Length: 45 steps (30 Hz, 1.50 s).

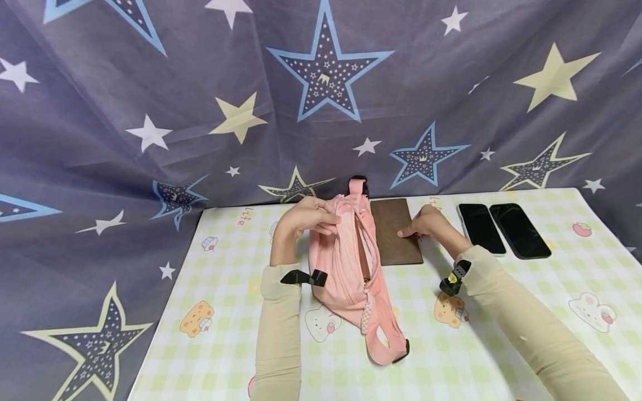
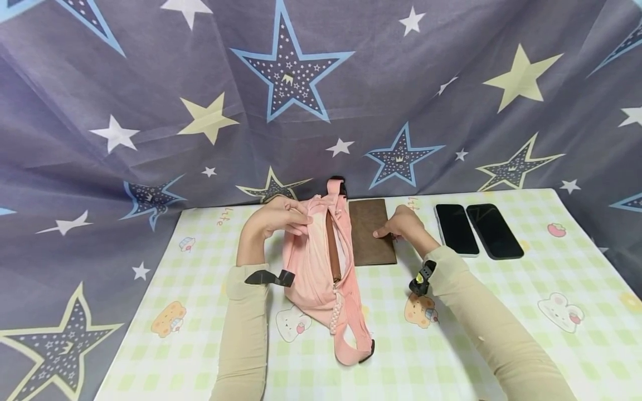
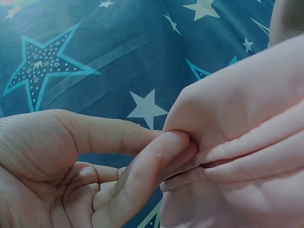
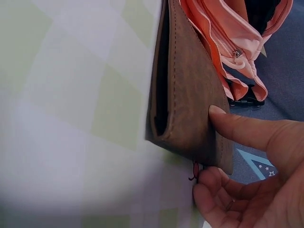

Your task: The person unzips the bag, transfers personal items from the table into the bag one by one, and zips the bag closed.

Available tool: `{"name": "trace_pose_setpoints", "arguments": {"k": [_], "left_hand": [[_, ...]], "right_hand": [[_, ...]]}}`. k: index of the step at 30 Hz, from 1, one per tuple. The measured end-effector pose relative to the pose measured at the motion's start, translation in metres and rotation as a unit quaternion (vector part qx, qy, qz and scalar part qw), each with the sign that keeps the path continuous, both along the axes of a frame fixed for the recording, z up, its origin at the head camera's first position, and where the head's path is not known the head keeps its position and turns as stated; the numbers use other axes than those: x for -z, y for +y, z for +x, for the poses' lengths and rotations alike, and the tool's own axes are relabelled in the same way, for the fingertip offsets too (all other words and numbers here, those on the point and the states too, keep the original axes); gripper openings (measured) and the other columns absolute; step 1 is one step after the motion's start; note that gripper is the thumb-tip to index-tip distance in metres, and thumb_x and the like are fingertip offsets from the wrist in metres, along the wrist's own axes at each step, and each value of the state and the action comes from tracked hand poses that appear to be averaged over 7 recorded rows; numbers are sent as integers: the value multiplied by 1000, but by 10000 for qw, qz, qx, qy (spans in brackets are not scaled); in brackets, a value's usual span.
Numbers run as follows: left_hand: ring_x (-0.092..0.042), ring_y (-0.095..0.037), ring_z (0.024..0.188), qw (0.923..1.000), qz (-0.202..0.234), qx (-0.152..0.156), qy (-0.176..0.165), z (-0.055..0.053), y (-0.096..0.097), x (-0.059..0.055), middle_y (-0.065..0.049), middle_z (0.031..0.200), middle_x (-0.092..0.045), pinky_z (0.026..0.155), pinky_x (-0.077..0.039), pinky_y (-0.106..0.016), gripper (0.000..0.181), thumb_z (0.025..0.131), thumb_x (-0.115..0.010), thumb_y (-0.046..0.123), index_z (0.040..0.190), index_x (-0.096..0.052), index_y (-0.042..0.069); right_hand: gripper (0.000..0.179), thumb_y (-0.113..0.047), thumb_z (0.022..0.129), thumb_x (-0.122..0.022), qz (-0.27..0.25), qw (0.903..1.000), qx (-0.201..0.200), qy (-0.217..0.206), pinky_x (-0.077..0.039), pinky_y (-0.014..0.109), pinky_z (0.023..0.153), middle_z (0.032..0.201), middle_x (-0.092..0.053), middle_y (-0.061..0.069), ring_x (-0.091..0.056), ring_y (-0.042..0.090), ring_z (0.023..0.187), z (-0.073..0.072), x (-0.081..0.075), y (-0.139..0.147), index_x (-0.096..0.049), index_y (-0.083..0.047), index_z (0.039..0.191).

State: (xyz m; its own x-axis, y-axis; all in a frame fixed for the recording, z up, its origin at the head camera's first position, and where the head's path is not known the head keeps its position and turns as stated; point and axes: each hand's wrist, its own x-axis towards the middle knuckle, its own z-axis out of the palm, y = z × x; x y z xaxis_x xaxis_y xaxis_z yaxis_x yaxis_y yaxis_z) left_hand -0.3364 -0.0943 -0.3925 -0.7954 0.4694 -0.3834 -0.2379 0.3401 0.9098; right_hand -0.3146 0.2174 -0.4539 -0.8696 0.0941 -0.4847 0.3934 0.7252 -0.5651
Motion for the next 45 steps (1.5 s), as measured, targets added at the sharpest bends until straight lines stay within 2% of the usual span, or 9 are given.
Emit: {"name": "trace_pose_setpoints", "arguments": {"k": [9,23,29,32,38,45], "left_hand": [[-70,-8,60,10000,-23,-25,46,0,1,2,-1,68,-70,62,-63,-23,14,92,-68,0,104,-67,-8],[-69,-8,60,9999,-72,-102,34,-1,0,3,-1,68,-69,60,-62,-21,13,92,-68,0,103,-67,-7],[-70,-8,60,9999,-1,-140,-8,-1,-2,3,-1,68,-69,60,-62,-21,14,92,-68,-1,104,-67,-7],[-70,-8,60,9999,40,-122,-34,0,-2,2,-1,67,-70,61,-62,-22,13,92,-68,-1,104,-67,-8],[-70,-9,60,9999,21,-127,-5,1,-2,1,-1,67,-69,60,-62,-22,12,92,-68,-1,103,-68,-7],[-70,-9,60,10000,55,-65,-40,0,-1,2,-1,66,-70,61,-62,-23,11,92,-68,-1,101,-68,-7]], "right_hand": [[42,-25,77,-90,-175,9997,165,-101,-49,24,58,72,-54,4,-54,14,62,-1,2,3,-55,-4,84],[46,-26,78,-89,-357,9992,127,-139,-41,27,56,62,-49,0,-45,12,54,-3,5,2,-46,-11,69],[39,-19,78,-89,-448,9987,221,-22,-55,25,60,73,-56,4,-58,14,62,-4,1,0,-54,-4,83],[37,-16,79,-88,-542,9980,310,-62,-59,26,62,73,-60,5,-62,13,64,-4,-2,1,-56,-1,89],[31,-6,83,-82,-1199,9915,480,-155,-61,28,67,69,-59,1,-62,11,64,-3,-10,3,-58,5,99],[32,-3,91,-73,-1889,9802,464,-378,-62,34,83,76,-57,-1,-61,9,71,0,-18,7,-54,9,114]]}}
